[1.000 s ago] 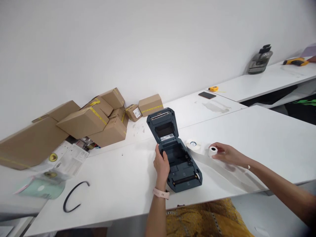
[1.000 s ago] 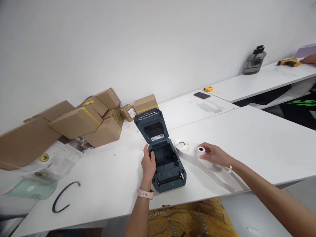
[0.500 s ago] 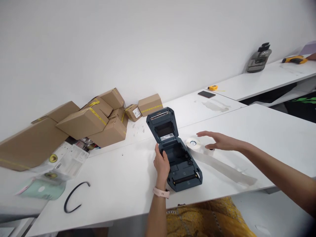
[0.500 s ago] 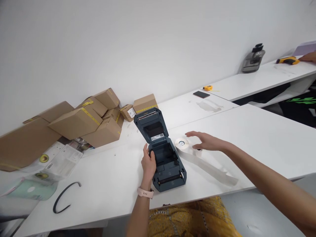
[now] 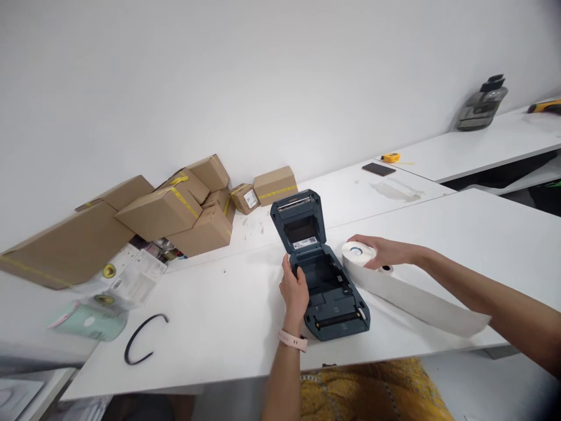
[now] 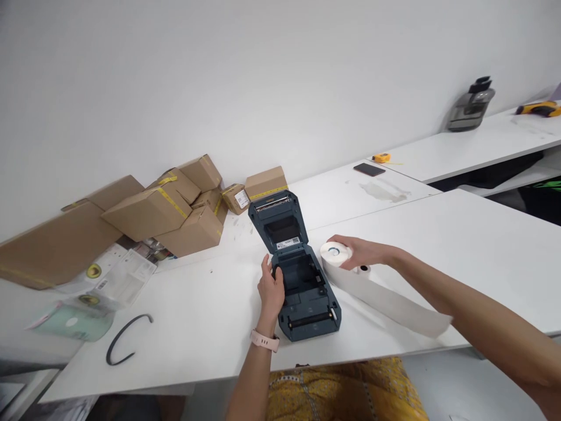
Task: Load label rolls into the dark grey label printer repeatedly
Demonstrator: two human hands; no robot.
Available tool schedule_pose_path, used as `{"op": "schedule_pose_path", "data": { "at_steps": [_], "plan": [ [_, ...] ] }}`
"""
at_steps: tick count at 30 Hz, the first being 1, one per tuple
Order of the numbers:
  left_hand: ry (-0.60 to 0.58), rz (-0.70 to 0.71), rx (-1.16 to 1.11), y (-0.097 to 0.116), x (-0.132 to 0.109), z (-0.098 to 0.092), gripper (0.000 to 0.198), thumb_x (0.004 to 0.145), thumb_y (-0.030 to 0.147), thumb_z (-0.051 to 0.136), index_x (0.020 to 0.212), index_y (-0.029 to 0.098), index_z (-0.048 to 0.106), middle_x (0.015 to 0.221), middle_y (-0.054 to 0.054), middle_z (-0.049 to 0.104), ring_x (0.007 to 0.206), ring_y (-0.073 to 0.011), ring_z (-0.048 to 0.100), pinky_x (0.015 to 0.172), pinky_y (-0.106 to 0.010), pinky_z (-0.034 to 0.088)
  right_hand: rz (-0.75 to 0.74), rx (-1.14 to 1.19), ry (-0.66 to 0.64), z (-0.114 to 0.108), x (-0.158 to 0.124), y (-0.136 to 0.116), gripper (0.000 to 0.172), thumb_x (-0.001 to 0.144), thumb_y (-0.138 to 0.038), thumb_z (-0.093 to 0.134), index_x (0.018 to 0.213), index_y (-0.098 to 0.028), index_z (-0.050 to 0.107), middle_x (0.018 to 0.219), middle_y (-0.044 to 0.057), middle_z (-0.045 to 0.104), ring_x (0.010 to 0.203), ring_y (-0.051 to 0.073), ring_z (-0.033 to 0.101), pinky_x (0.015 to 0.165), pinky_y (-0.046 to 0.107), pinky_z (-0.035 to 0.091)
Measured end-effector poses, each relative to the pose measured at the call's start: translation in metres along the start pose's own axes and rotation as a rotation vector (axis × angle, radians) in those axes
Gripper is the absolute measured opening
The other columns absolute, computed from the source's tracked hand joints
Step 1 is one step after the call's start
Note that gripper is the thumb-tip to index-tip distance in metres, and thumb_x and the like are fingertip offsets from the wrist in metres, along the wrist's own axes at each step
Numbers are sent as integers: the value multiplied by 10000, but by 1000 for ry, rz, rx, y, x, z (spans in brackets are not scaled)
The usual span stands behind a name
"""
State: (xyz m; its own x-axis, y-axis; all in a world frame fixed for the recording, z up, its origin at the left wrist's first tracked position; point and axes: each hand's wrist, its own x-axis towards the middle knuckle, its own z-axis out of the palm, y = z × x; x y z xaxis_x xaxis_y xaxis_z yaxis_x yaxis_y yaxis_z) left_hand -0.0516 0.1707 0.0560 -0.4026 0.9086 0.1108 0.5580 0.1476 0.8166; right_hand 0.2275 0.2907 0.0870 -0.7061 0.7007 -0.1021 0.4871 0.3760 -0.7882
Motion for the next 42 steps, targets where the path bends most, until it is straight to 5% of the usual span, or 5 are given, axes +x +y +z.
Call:
{"op": "schedule_pose_path", "data": {
  "at_steps": [5, 12, 23, 32, 42],
  "plan": [
    [-26, 42, -3, -6, 8, -7, 440, 975, 273, 478, 1409, 272, 552, 1381, -92, 656, 1221, -245, 649, 1041, -384, 487, -94, 98, 80, -2, -9, -54, 656, 716, -425, 754, 1319, -265, 548, 1322, 85, 659, 1208, 359, 607, 953, 397, 520],
    [-137, 90, -18, -14, 25, -24, 216, 891, 248, 611, 1011, 292, 785, 1108, -37, 714, 973, -184, 688, 917, -303, 533, -279, -124, -218, 40, 42, -103, 659, 620, -452, 820, 1204, -230, 611, 1173, 71, 685, 1071, 293, 648, 911, 366, 520],
    [-163, 107, -53, -14, 22, -27, 228, 923, 287, 613, 1077, 271, 781, 1132, -65, 697, 1039, -203, 678, 935, -310, 536, -168, -408, -341, 54, 82, -96, 839, 541, -599, 835, 1257, -207, 639, 1211, 135, 662, 1115, 384, 620, 919, 456, 508],
    [-148, 120, -70, -19, 20, -22, 251, 939, 310, 596, 1119, 267, 765, 1175, -71, 686, 1056, -209, 670, 972, -332, 531, -113, -504, -414, 67, 96, -89, 890, 631, -729, 730, 1334, -195, 615, 1309, 165, 640, 1212, 426, 602, 1002, 506, 482],
    [-150, 96, -23, -10, 11, -16, 266, 877, 438, 681, 1084, 275, 711, 1210, -73, 677, 1115, -252, 646, 1010, -393, 488, -70, -526, -403, 74, 110, -82, 801, 572, -700, 766, 1198, -206, 693, 1164, 135, 696, 1074, 411, 669, 834, 448, 534]
  ]
}}
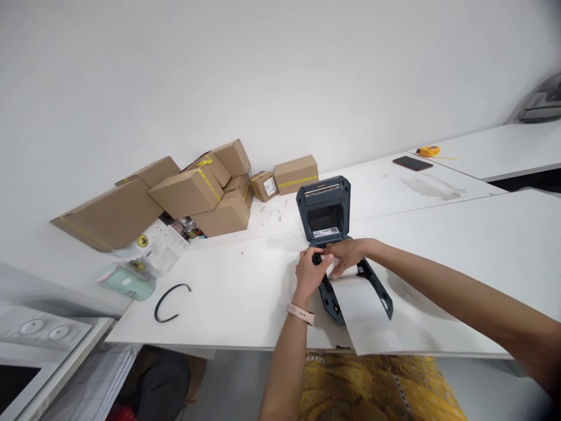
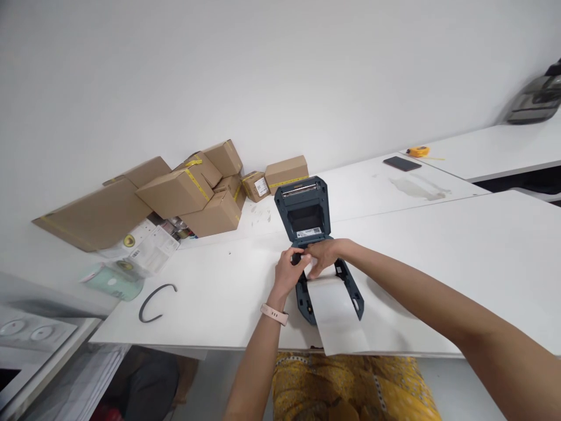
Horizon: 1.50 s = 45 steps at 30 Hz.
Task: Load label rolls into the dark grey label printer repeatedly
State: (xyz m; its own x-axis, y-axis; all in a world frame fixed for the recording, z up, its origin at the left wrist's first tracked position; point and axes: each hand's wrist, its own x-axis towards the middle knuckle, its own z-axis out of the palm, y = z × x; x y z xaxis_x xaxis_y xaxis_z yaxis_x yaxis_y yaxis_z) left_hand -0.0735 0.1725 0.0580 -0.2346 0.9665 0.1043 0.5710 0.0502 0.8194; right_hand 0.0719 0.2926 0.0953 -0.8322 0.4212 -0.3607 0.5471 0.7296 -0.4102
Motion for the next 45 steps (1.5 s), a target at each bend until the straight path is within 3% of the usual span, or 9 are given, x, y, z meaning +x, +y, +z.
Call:
{"op": "schedule_pose_path", "data": {
  "at_steps": [9, 11, 15, 17, 21, 25, 30, 40, 45],
  "plan": [
    [-24, -37, -199, 2, -30, 0, 683, 803, 401, 757, 1415, 254, 492, 1518, -129, 513, 1403, -311, 481, 1120, -412, 423, -33, 85, 140, -5, -38, -3, 926, 626, -622, 792, 1418, -184, 596, 1352, 171, 646, 1239, 431, 595, 994, 488, 487],
    [71, -127, -344, -6, -57, -1, 706, 810, 504, 739, 1414, 239, 485, 1498, -167, 518, 1370, -317, 515, 1027, -375, 497, -107, 226, 361, -17, -61, -5, 689, 736, -648, 718, 1271, -215, 700, 1282, 128, 700, 1184, 375, 639, 992, 456, 497],
    [447, -364, -511, -25, -132, 9, 554, 816, 712, 602, 1062, 217, 630, 1105, -122, 676, 1017, -263, 671, 767, -344, 577, -97, 365, 1108, -57, -95, -14, 453, 928, -638, 522, 1045, -256, 735, 1112, 76, 746, 1075, 286, 655, 1000, 450, 488],
    [345, -460, -555, -27, -163, 18, 556, 818, 763, 547, 853, 218, 650, 835, -75, 664, 796, -232, 666, 634, -331, 563, -35, 356, 1260, -80, -94, -17, 464, 960, -627, 486, 1174, -268, 687, 1266, 78, 694, 1191, 283, 591, 1071, 455, 439],
    [48, -573, -718, -15, -180, 36, 648, 786, 795, 557, 942, 194, 740, 998, -125, 720, 870, -257, 672, 602, -336, 570, -32, 571, 1086, -113, -62, -15, 593, 1010, -625, 381, 1377, -197, 566, 1534, 91, 512, 1378, 278, 452, 1191, 450, 303],
    [-77, -545, -701, -4, -166, 45, 682, 649, 768, 737, 945, 154, 769, 1022, -129, 743, 880, -248, 658, 601, -302, 541, -25, 687, 1017, -115, -39, -14, 612, 1005, -626, 362, 1200, -140, 678, 1319, 120, 675, 1217, 281, 592, 1103, 453, 416],
    [-159, -482, -686, -4, -171, 50, 732, 577, 815, 752, 812, 123, 789, 707, -85, 722, 684, -204, 613, 607, -307, 507, -86, 604, 1113, -67, -72, -31, 505, 984, -600, 406, 1176, -239, 703, 1254, 48, 689, 1203, 272, 605, 1077, 454, 439],
    [-155, -433, -662, -1, -177, 44, 710, 615, 821, 726, 713, 118, 763, 615, -56, 654, 589, -144, 511, 583, -271, 433, -165, 336, 1156, 119, -122, -49, 541, 1030, -356, 422, 1556, -374, 299, 1632, 68, 346, 1521, 303, 297, 1227, 538, 304],
    [-136, -435, -684, -1, -179, 46, 690, 674, 769, 730, 818, 96, 777, 673, -64, 682, 624, -146, 527, 610, -270, 440, -173, 256, 1247, 157, -116, -46, 502, 1022, -262, 461, 1517, -306, 391, 1618, 98, 380, 1498, 306, 344, 1167, 538, 379]
  ]
}}
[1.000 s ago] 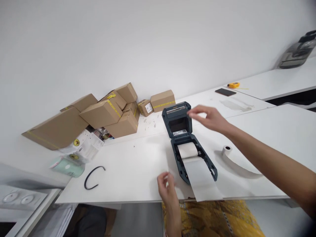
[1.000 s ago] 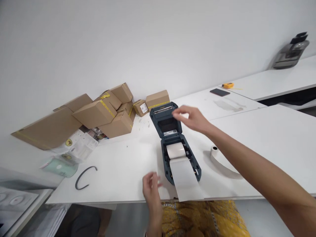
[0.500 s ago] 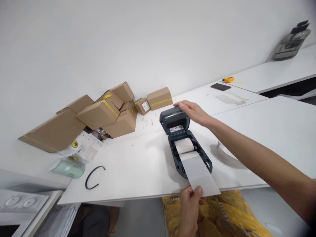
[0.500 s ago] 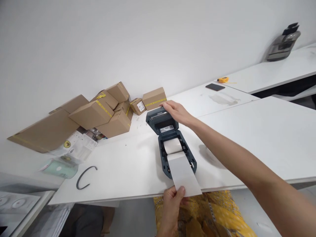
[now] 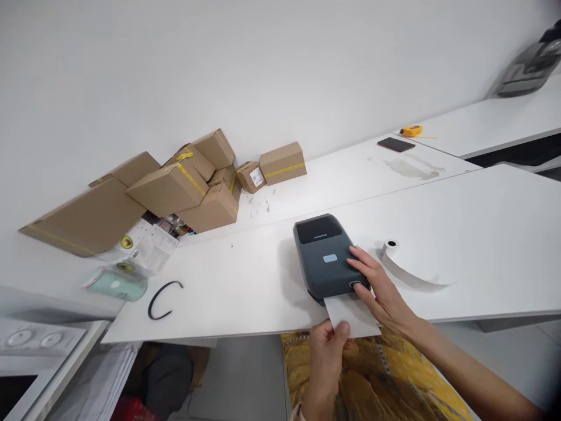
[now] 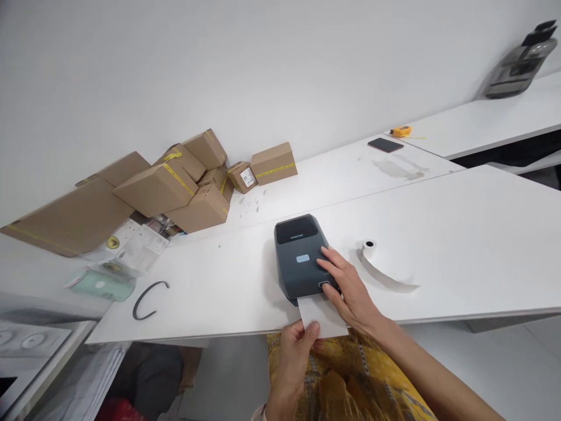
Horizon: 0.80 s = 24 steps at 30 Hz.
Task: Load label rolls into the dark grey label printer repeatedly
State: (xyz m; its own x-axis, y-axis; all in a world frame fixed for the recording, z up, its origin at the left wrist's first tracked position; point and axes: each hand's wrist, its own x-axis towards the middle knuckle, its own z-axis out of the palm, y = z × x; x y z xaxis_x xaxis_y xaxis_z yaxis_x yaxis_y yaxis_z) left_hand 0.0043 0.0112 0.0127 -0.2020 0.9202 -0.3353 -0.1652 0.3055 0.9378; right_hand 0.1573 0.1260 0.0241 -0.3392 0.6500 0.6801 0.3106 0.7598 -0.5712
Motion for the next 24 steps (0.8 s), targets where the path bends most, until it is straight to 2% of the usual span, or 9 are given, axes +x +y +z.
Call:
{"op": "schedule_pose_path", "data": {
  "at_steps": [3, 6, 7, 9, 11, 13, 16, 20, 24],
  "plan": [
    [15, -2, 6, -5, 1, 1, 694, 668, 778, 728, 794, 96, 762, 663, -58, 668, 624, -147, 524, 610, -273, 437, 14, 36, 102, 7, -4, 2, 371, 1024, -232, 438, 1366, -304, 565, 1507, 88, 521, 1430, 299, 433, 1141, 541, 390],
    [2, 8, 42, -8, -1, -1, 683, 693, 786, 700, 779, 109, 737, 667, -47, 654, 628, -150, 529, 618, -279, 446, 80, 92, 276, 18, -6, 2, 221, 1001, -231, 507, 1081, -311, 697, 1276, 59, 670, 1275, 279, 558, 1092, 526, 427],
    [28, 30, 70, -8, -2, -2, 675, 713, 789, 678, 772, 118, 724, 672, -44, 649, 633, -153, 534, 623, -283, 450, 135, 119, 315, 22, -6, 1, 169, 986, -247, 549, 1019, -307, 703, 1233, 56, 683, 1242, 276, 576, 1088, 523, 430],
    [199, 121, 138, -2, -4, -5, 650, 757, 784, 636, 815, 140, 703, 761, -58, 667, 693, -171, 570, 666, -293, 473, 299, 216, 372, 30, -8, 0, 114, 945, -316, 633, 1045, -304, 688, 1276, 61, 662, 1262, 282, 568, 1114, 528, 411],
    [420, 243, 167, 9, -2, -9, 633, 807, 758, 606, 1005, 162, 687, 1029, -107, 695, 906, -215, 632, 803, -312, 507, 520, 372, 411, 36, -10, 0, 363, 896, -425, 690, 1234, -313, 621, 1436, 77, 572, 1368, 303, 497, 1154, 539, 377],
    [508, 319, 121, 24, 7, -11, 689, 837, 730, 599, 1273, 196, 590, 1383, -148, 583, 1239, -258, 570, 1000, -333, 477, 731, 535, 386, 40, -12, 2, 633, 852, -542, 699, 1408, -312, 503, 1561, 90, 463, 1442, 325, 423, 1176, 543, 358],
    [346, 273, -20, 41, 27, -9, 825, 838, 695, 637, 1479, 227, 414, 1612, -149, 379, 1470, -277, 394, 1126, -342, 421, 882, 640, 248, 38, -15, 6, 739, 859, -632, 630, 1493, -309, 431, 1594, 76, 439, 1443, 334, 428, 1176, 529, 367],
    [129, 209, -127, 44, 44, -2, 779, 906, 610, 605, 1544, 243, 350, 1610, -146, 404, 1428, -296, 471, 1084, -364, 485, 849, 598, 163, 34, -18, 9, 706, 894, -619, 584, 1516, -324, 425, 1558, 53, 497, 1417, 325, 469, 1140, 506, 423],
    [245, 219, -45, 35, 49, 1, 784, 889, 643, 586, 1515, 206, 409, 1565, -158, 470, 1393, -316, 506, 1051, -371, 511, 861, 589, 170, 36, -21, 11, 714, 895, -621, 567, 1525, -321, 417, 1526, 74, 532, 1377, 343, 514, 1050, 487, 507]
  ]
}}
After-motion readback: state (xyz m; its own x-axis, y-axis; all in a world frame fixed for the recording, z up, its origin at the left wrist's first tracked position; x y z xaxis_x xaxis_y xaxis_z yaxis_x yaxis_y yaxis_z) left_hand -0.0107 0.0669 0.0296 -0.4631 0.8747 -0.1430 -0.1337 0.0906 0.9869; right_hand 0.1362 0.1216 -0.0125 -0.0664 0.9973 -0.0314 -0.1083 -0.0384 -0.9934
